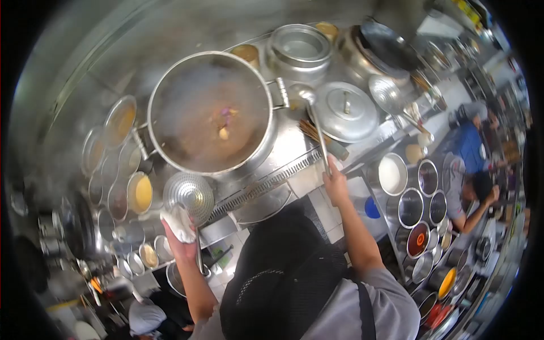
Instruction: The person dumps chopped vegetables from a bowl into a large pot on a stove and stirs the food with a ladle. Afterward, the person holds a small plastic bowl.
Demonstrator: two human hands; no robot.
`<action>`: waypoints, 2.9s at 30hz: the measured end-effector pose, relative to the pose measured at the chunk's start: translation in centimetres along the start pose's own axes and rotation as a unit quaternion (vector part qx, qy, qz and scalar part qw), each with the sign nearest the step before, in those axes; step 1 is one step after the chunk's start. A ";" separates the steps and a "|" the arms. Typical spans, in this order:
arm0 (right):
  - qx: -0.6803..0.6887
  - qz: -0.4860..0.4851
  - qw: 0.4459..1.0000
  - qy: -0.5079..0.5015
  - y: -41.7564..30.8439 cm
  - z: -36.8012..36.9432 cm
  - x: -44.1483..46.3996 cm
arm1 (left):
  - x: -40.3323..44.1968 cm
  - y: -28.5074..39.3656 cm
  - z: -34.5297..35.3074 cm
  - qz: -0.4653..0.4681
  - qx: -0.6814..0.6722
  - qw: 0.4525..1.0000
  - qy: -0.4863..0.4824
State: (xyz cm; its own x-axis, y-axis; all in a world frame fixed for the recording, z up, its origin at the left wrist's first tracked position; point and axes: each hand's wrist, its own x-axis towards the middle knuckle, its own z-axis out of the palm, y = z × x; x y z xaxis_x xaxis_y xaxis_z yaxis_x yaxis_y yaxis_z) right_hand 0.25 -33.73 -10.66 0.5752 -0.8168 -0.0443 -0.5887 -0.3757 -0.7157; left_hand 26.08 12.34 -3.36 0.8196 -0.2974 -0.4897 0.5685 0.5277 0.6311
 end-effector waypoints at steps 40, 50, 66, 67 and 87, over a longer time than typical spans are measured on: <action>0.188 0.428 0.781 0.414 62.1 -6.5 -62.7 | -11.4 -32.6 9.7 -0.474 0.386 0.730 -0.305; 0.793 0.157 0.587 -0.050 13.4 -4.4 -18.4 | -1.8 -7.2 4.4 0.162 0.102 0.979 -0.066; 0.587 0.073 0.798 -0.119 -17.0 8.1 22.8 | 17.2 9.8 11.9 0.423 0.375 0.818 0.104; 0.597 0.061 0.790 -0.124 -17.7 8.0 22.9 | 17.1 10.2 12.2 0.409 0.389 0.819 0.103; 0.503 -0.046 0.845 -0.175 -28.3 5.1 30.6 | 21.3 12.4 12.2 0.406 0.338 0.837 0.141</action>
State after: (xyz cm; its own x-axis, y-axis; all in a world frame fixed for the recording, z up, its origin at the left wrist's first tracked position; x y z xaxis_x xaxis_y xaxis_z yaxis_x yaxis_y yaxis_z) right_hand 37.44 -45.88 4.74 0.8291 -0.5581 -0.0339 0.1473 0.2765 -0.9497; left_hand 51.44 2.85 1.36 0.9599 0.1920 0.2041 -0.1801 -0.1353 0.9743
